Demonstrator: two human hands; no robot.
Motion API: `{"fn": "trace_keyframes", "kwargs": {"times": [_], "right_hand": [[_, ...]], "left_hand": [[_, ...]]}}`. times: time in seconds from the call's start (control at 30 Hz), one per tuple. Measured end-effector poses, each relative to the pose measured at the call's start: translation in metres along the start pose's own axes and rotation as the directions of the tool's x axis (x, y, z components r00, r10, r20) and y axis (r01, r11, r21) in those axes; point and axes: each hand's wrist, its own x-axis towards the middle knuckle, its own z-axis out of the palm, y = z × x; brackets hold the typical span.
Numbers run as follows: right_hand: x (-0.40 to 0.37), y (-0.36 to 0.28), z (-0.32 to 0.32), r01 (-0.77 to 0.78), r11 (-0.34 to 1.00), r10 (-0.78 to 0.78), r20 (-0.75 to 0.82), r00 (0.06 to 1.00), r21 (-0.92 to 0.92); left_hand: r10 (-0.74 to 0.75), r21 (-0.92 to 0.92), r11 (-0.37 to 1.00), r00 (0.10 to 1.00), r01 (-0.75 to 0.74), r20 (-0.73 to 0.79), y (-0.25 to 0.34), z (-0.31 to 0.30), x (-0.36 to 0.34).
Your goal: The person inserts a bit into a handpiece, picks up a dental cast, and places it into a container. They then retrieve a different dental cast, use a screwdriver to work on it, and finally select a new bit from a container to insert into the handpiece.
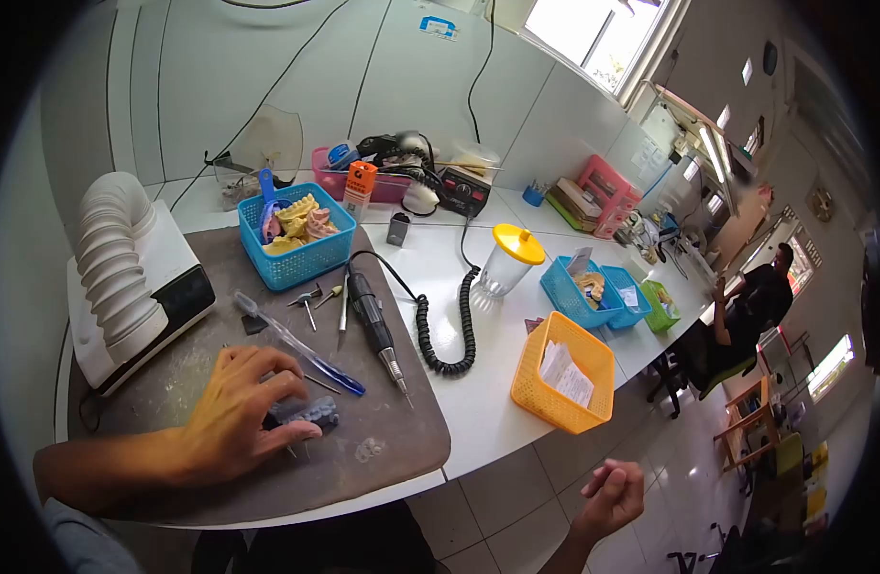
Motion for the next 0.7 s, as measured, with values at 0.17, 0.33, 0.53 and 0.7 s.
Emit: {"fn": "trace_keyframes", "kwargs": {"times": [0.17, 0.33, 0.53, 0.7], "right_hand": [[0.05, 0.074, -0.016, -0.35, 0.934, 0.356, -0.21, 0.91, 0.067], [0.118, 0.129, -0.012, -0.45, 0.872, 0.484, -0.207, 0.85, 0.193], [0.183, 0.293, -0.008, -0.356, 0.875, 0.284, -0.247, 0.926, -0.329], [0.198, 0.26, 0.03, -0.328, 0.818, 0.38, 0.015, 0.925, -0.472]], "left_hand": [[0.115, 0.196, 0.975, 0.991, -0.1, -0.067, 0.025, -0.01, -0.038], [0.058, 0.294, 0.955, 0.997, -0.04, -0.051, 0.051, -0.004, -0.109], [-0.154, 0.383, 0.874, 0.918, 0.299, -0.365, 0.033, 0.023, -0.153], [-0.233, 0.265, 0.867, 0.814, 0.422, -0.532, 0.008, 0.049, -0.182]]}}
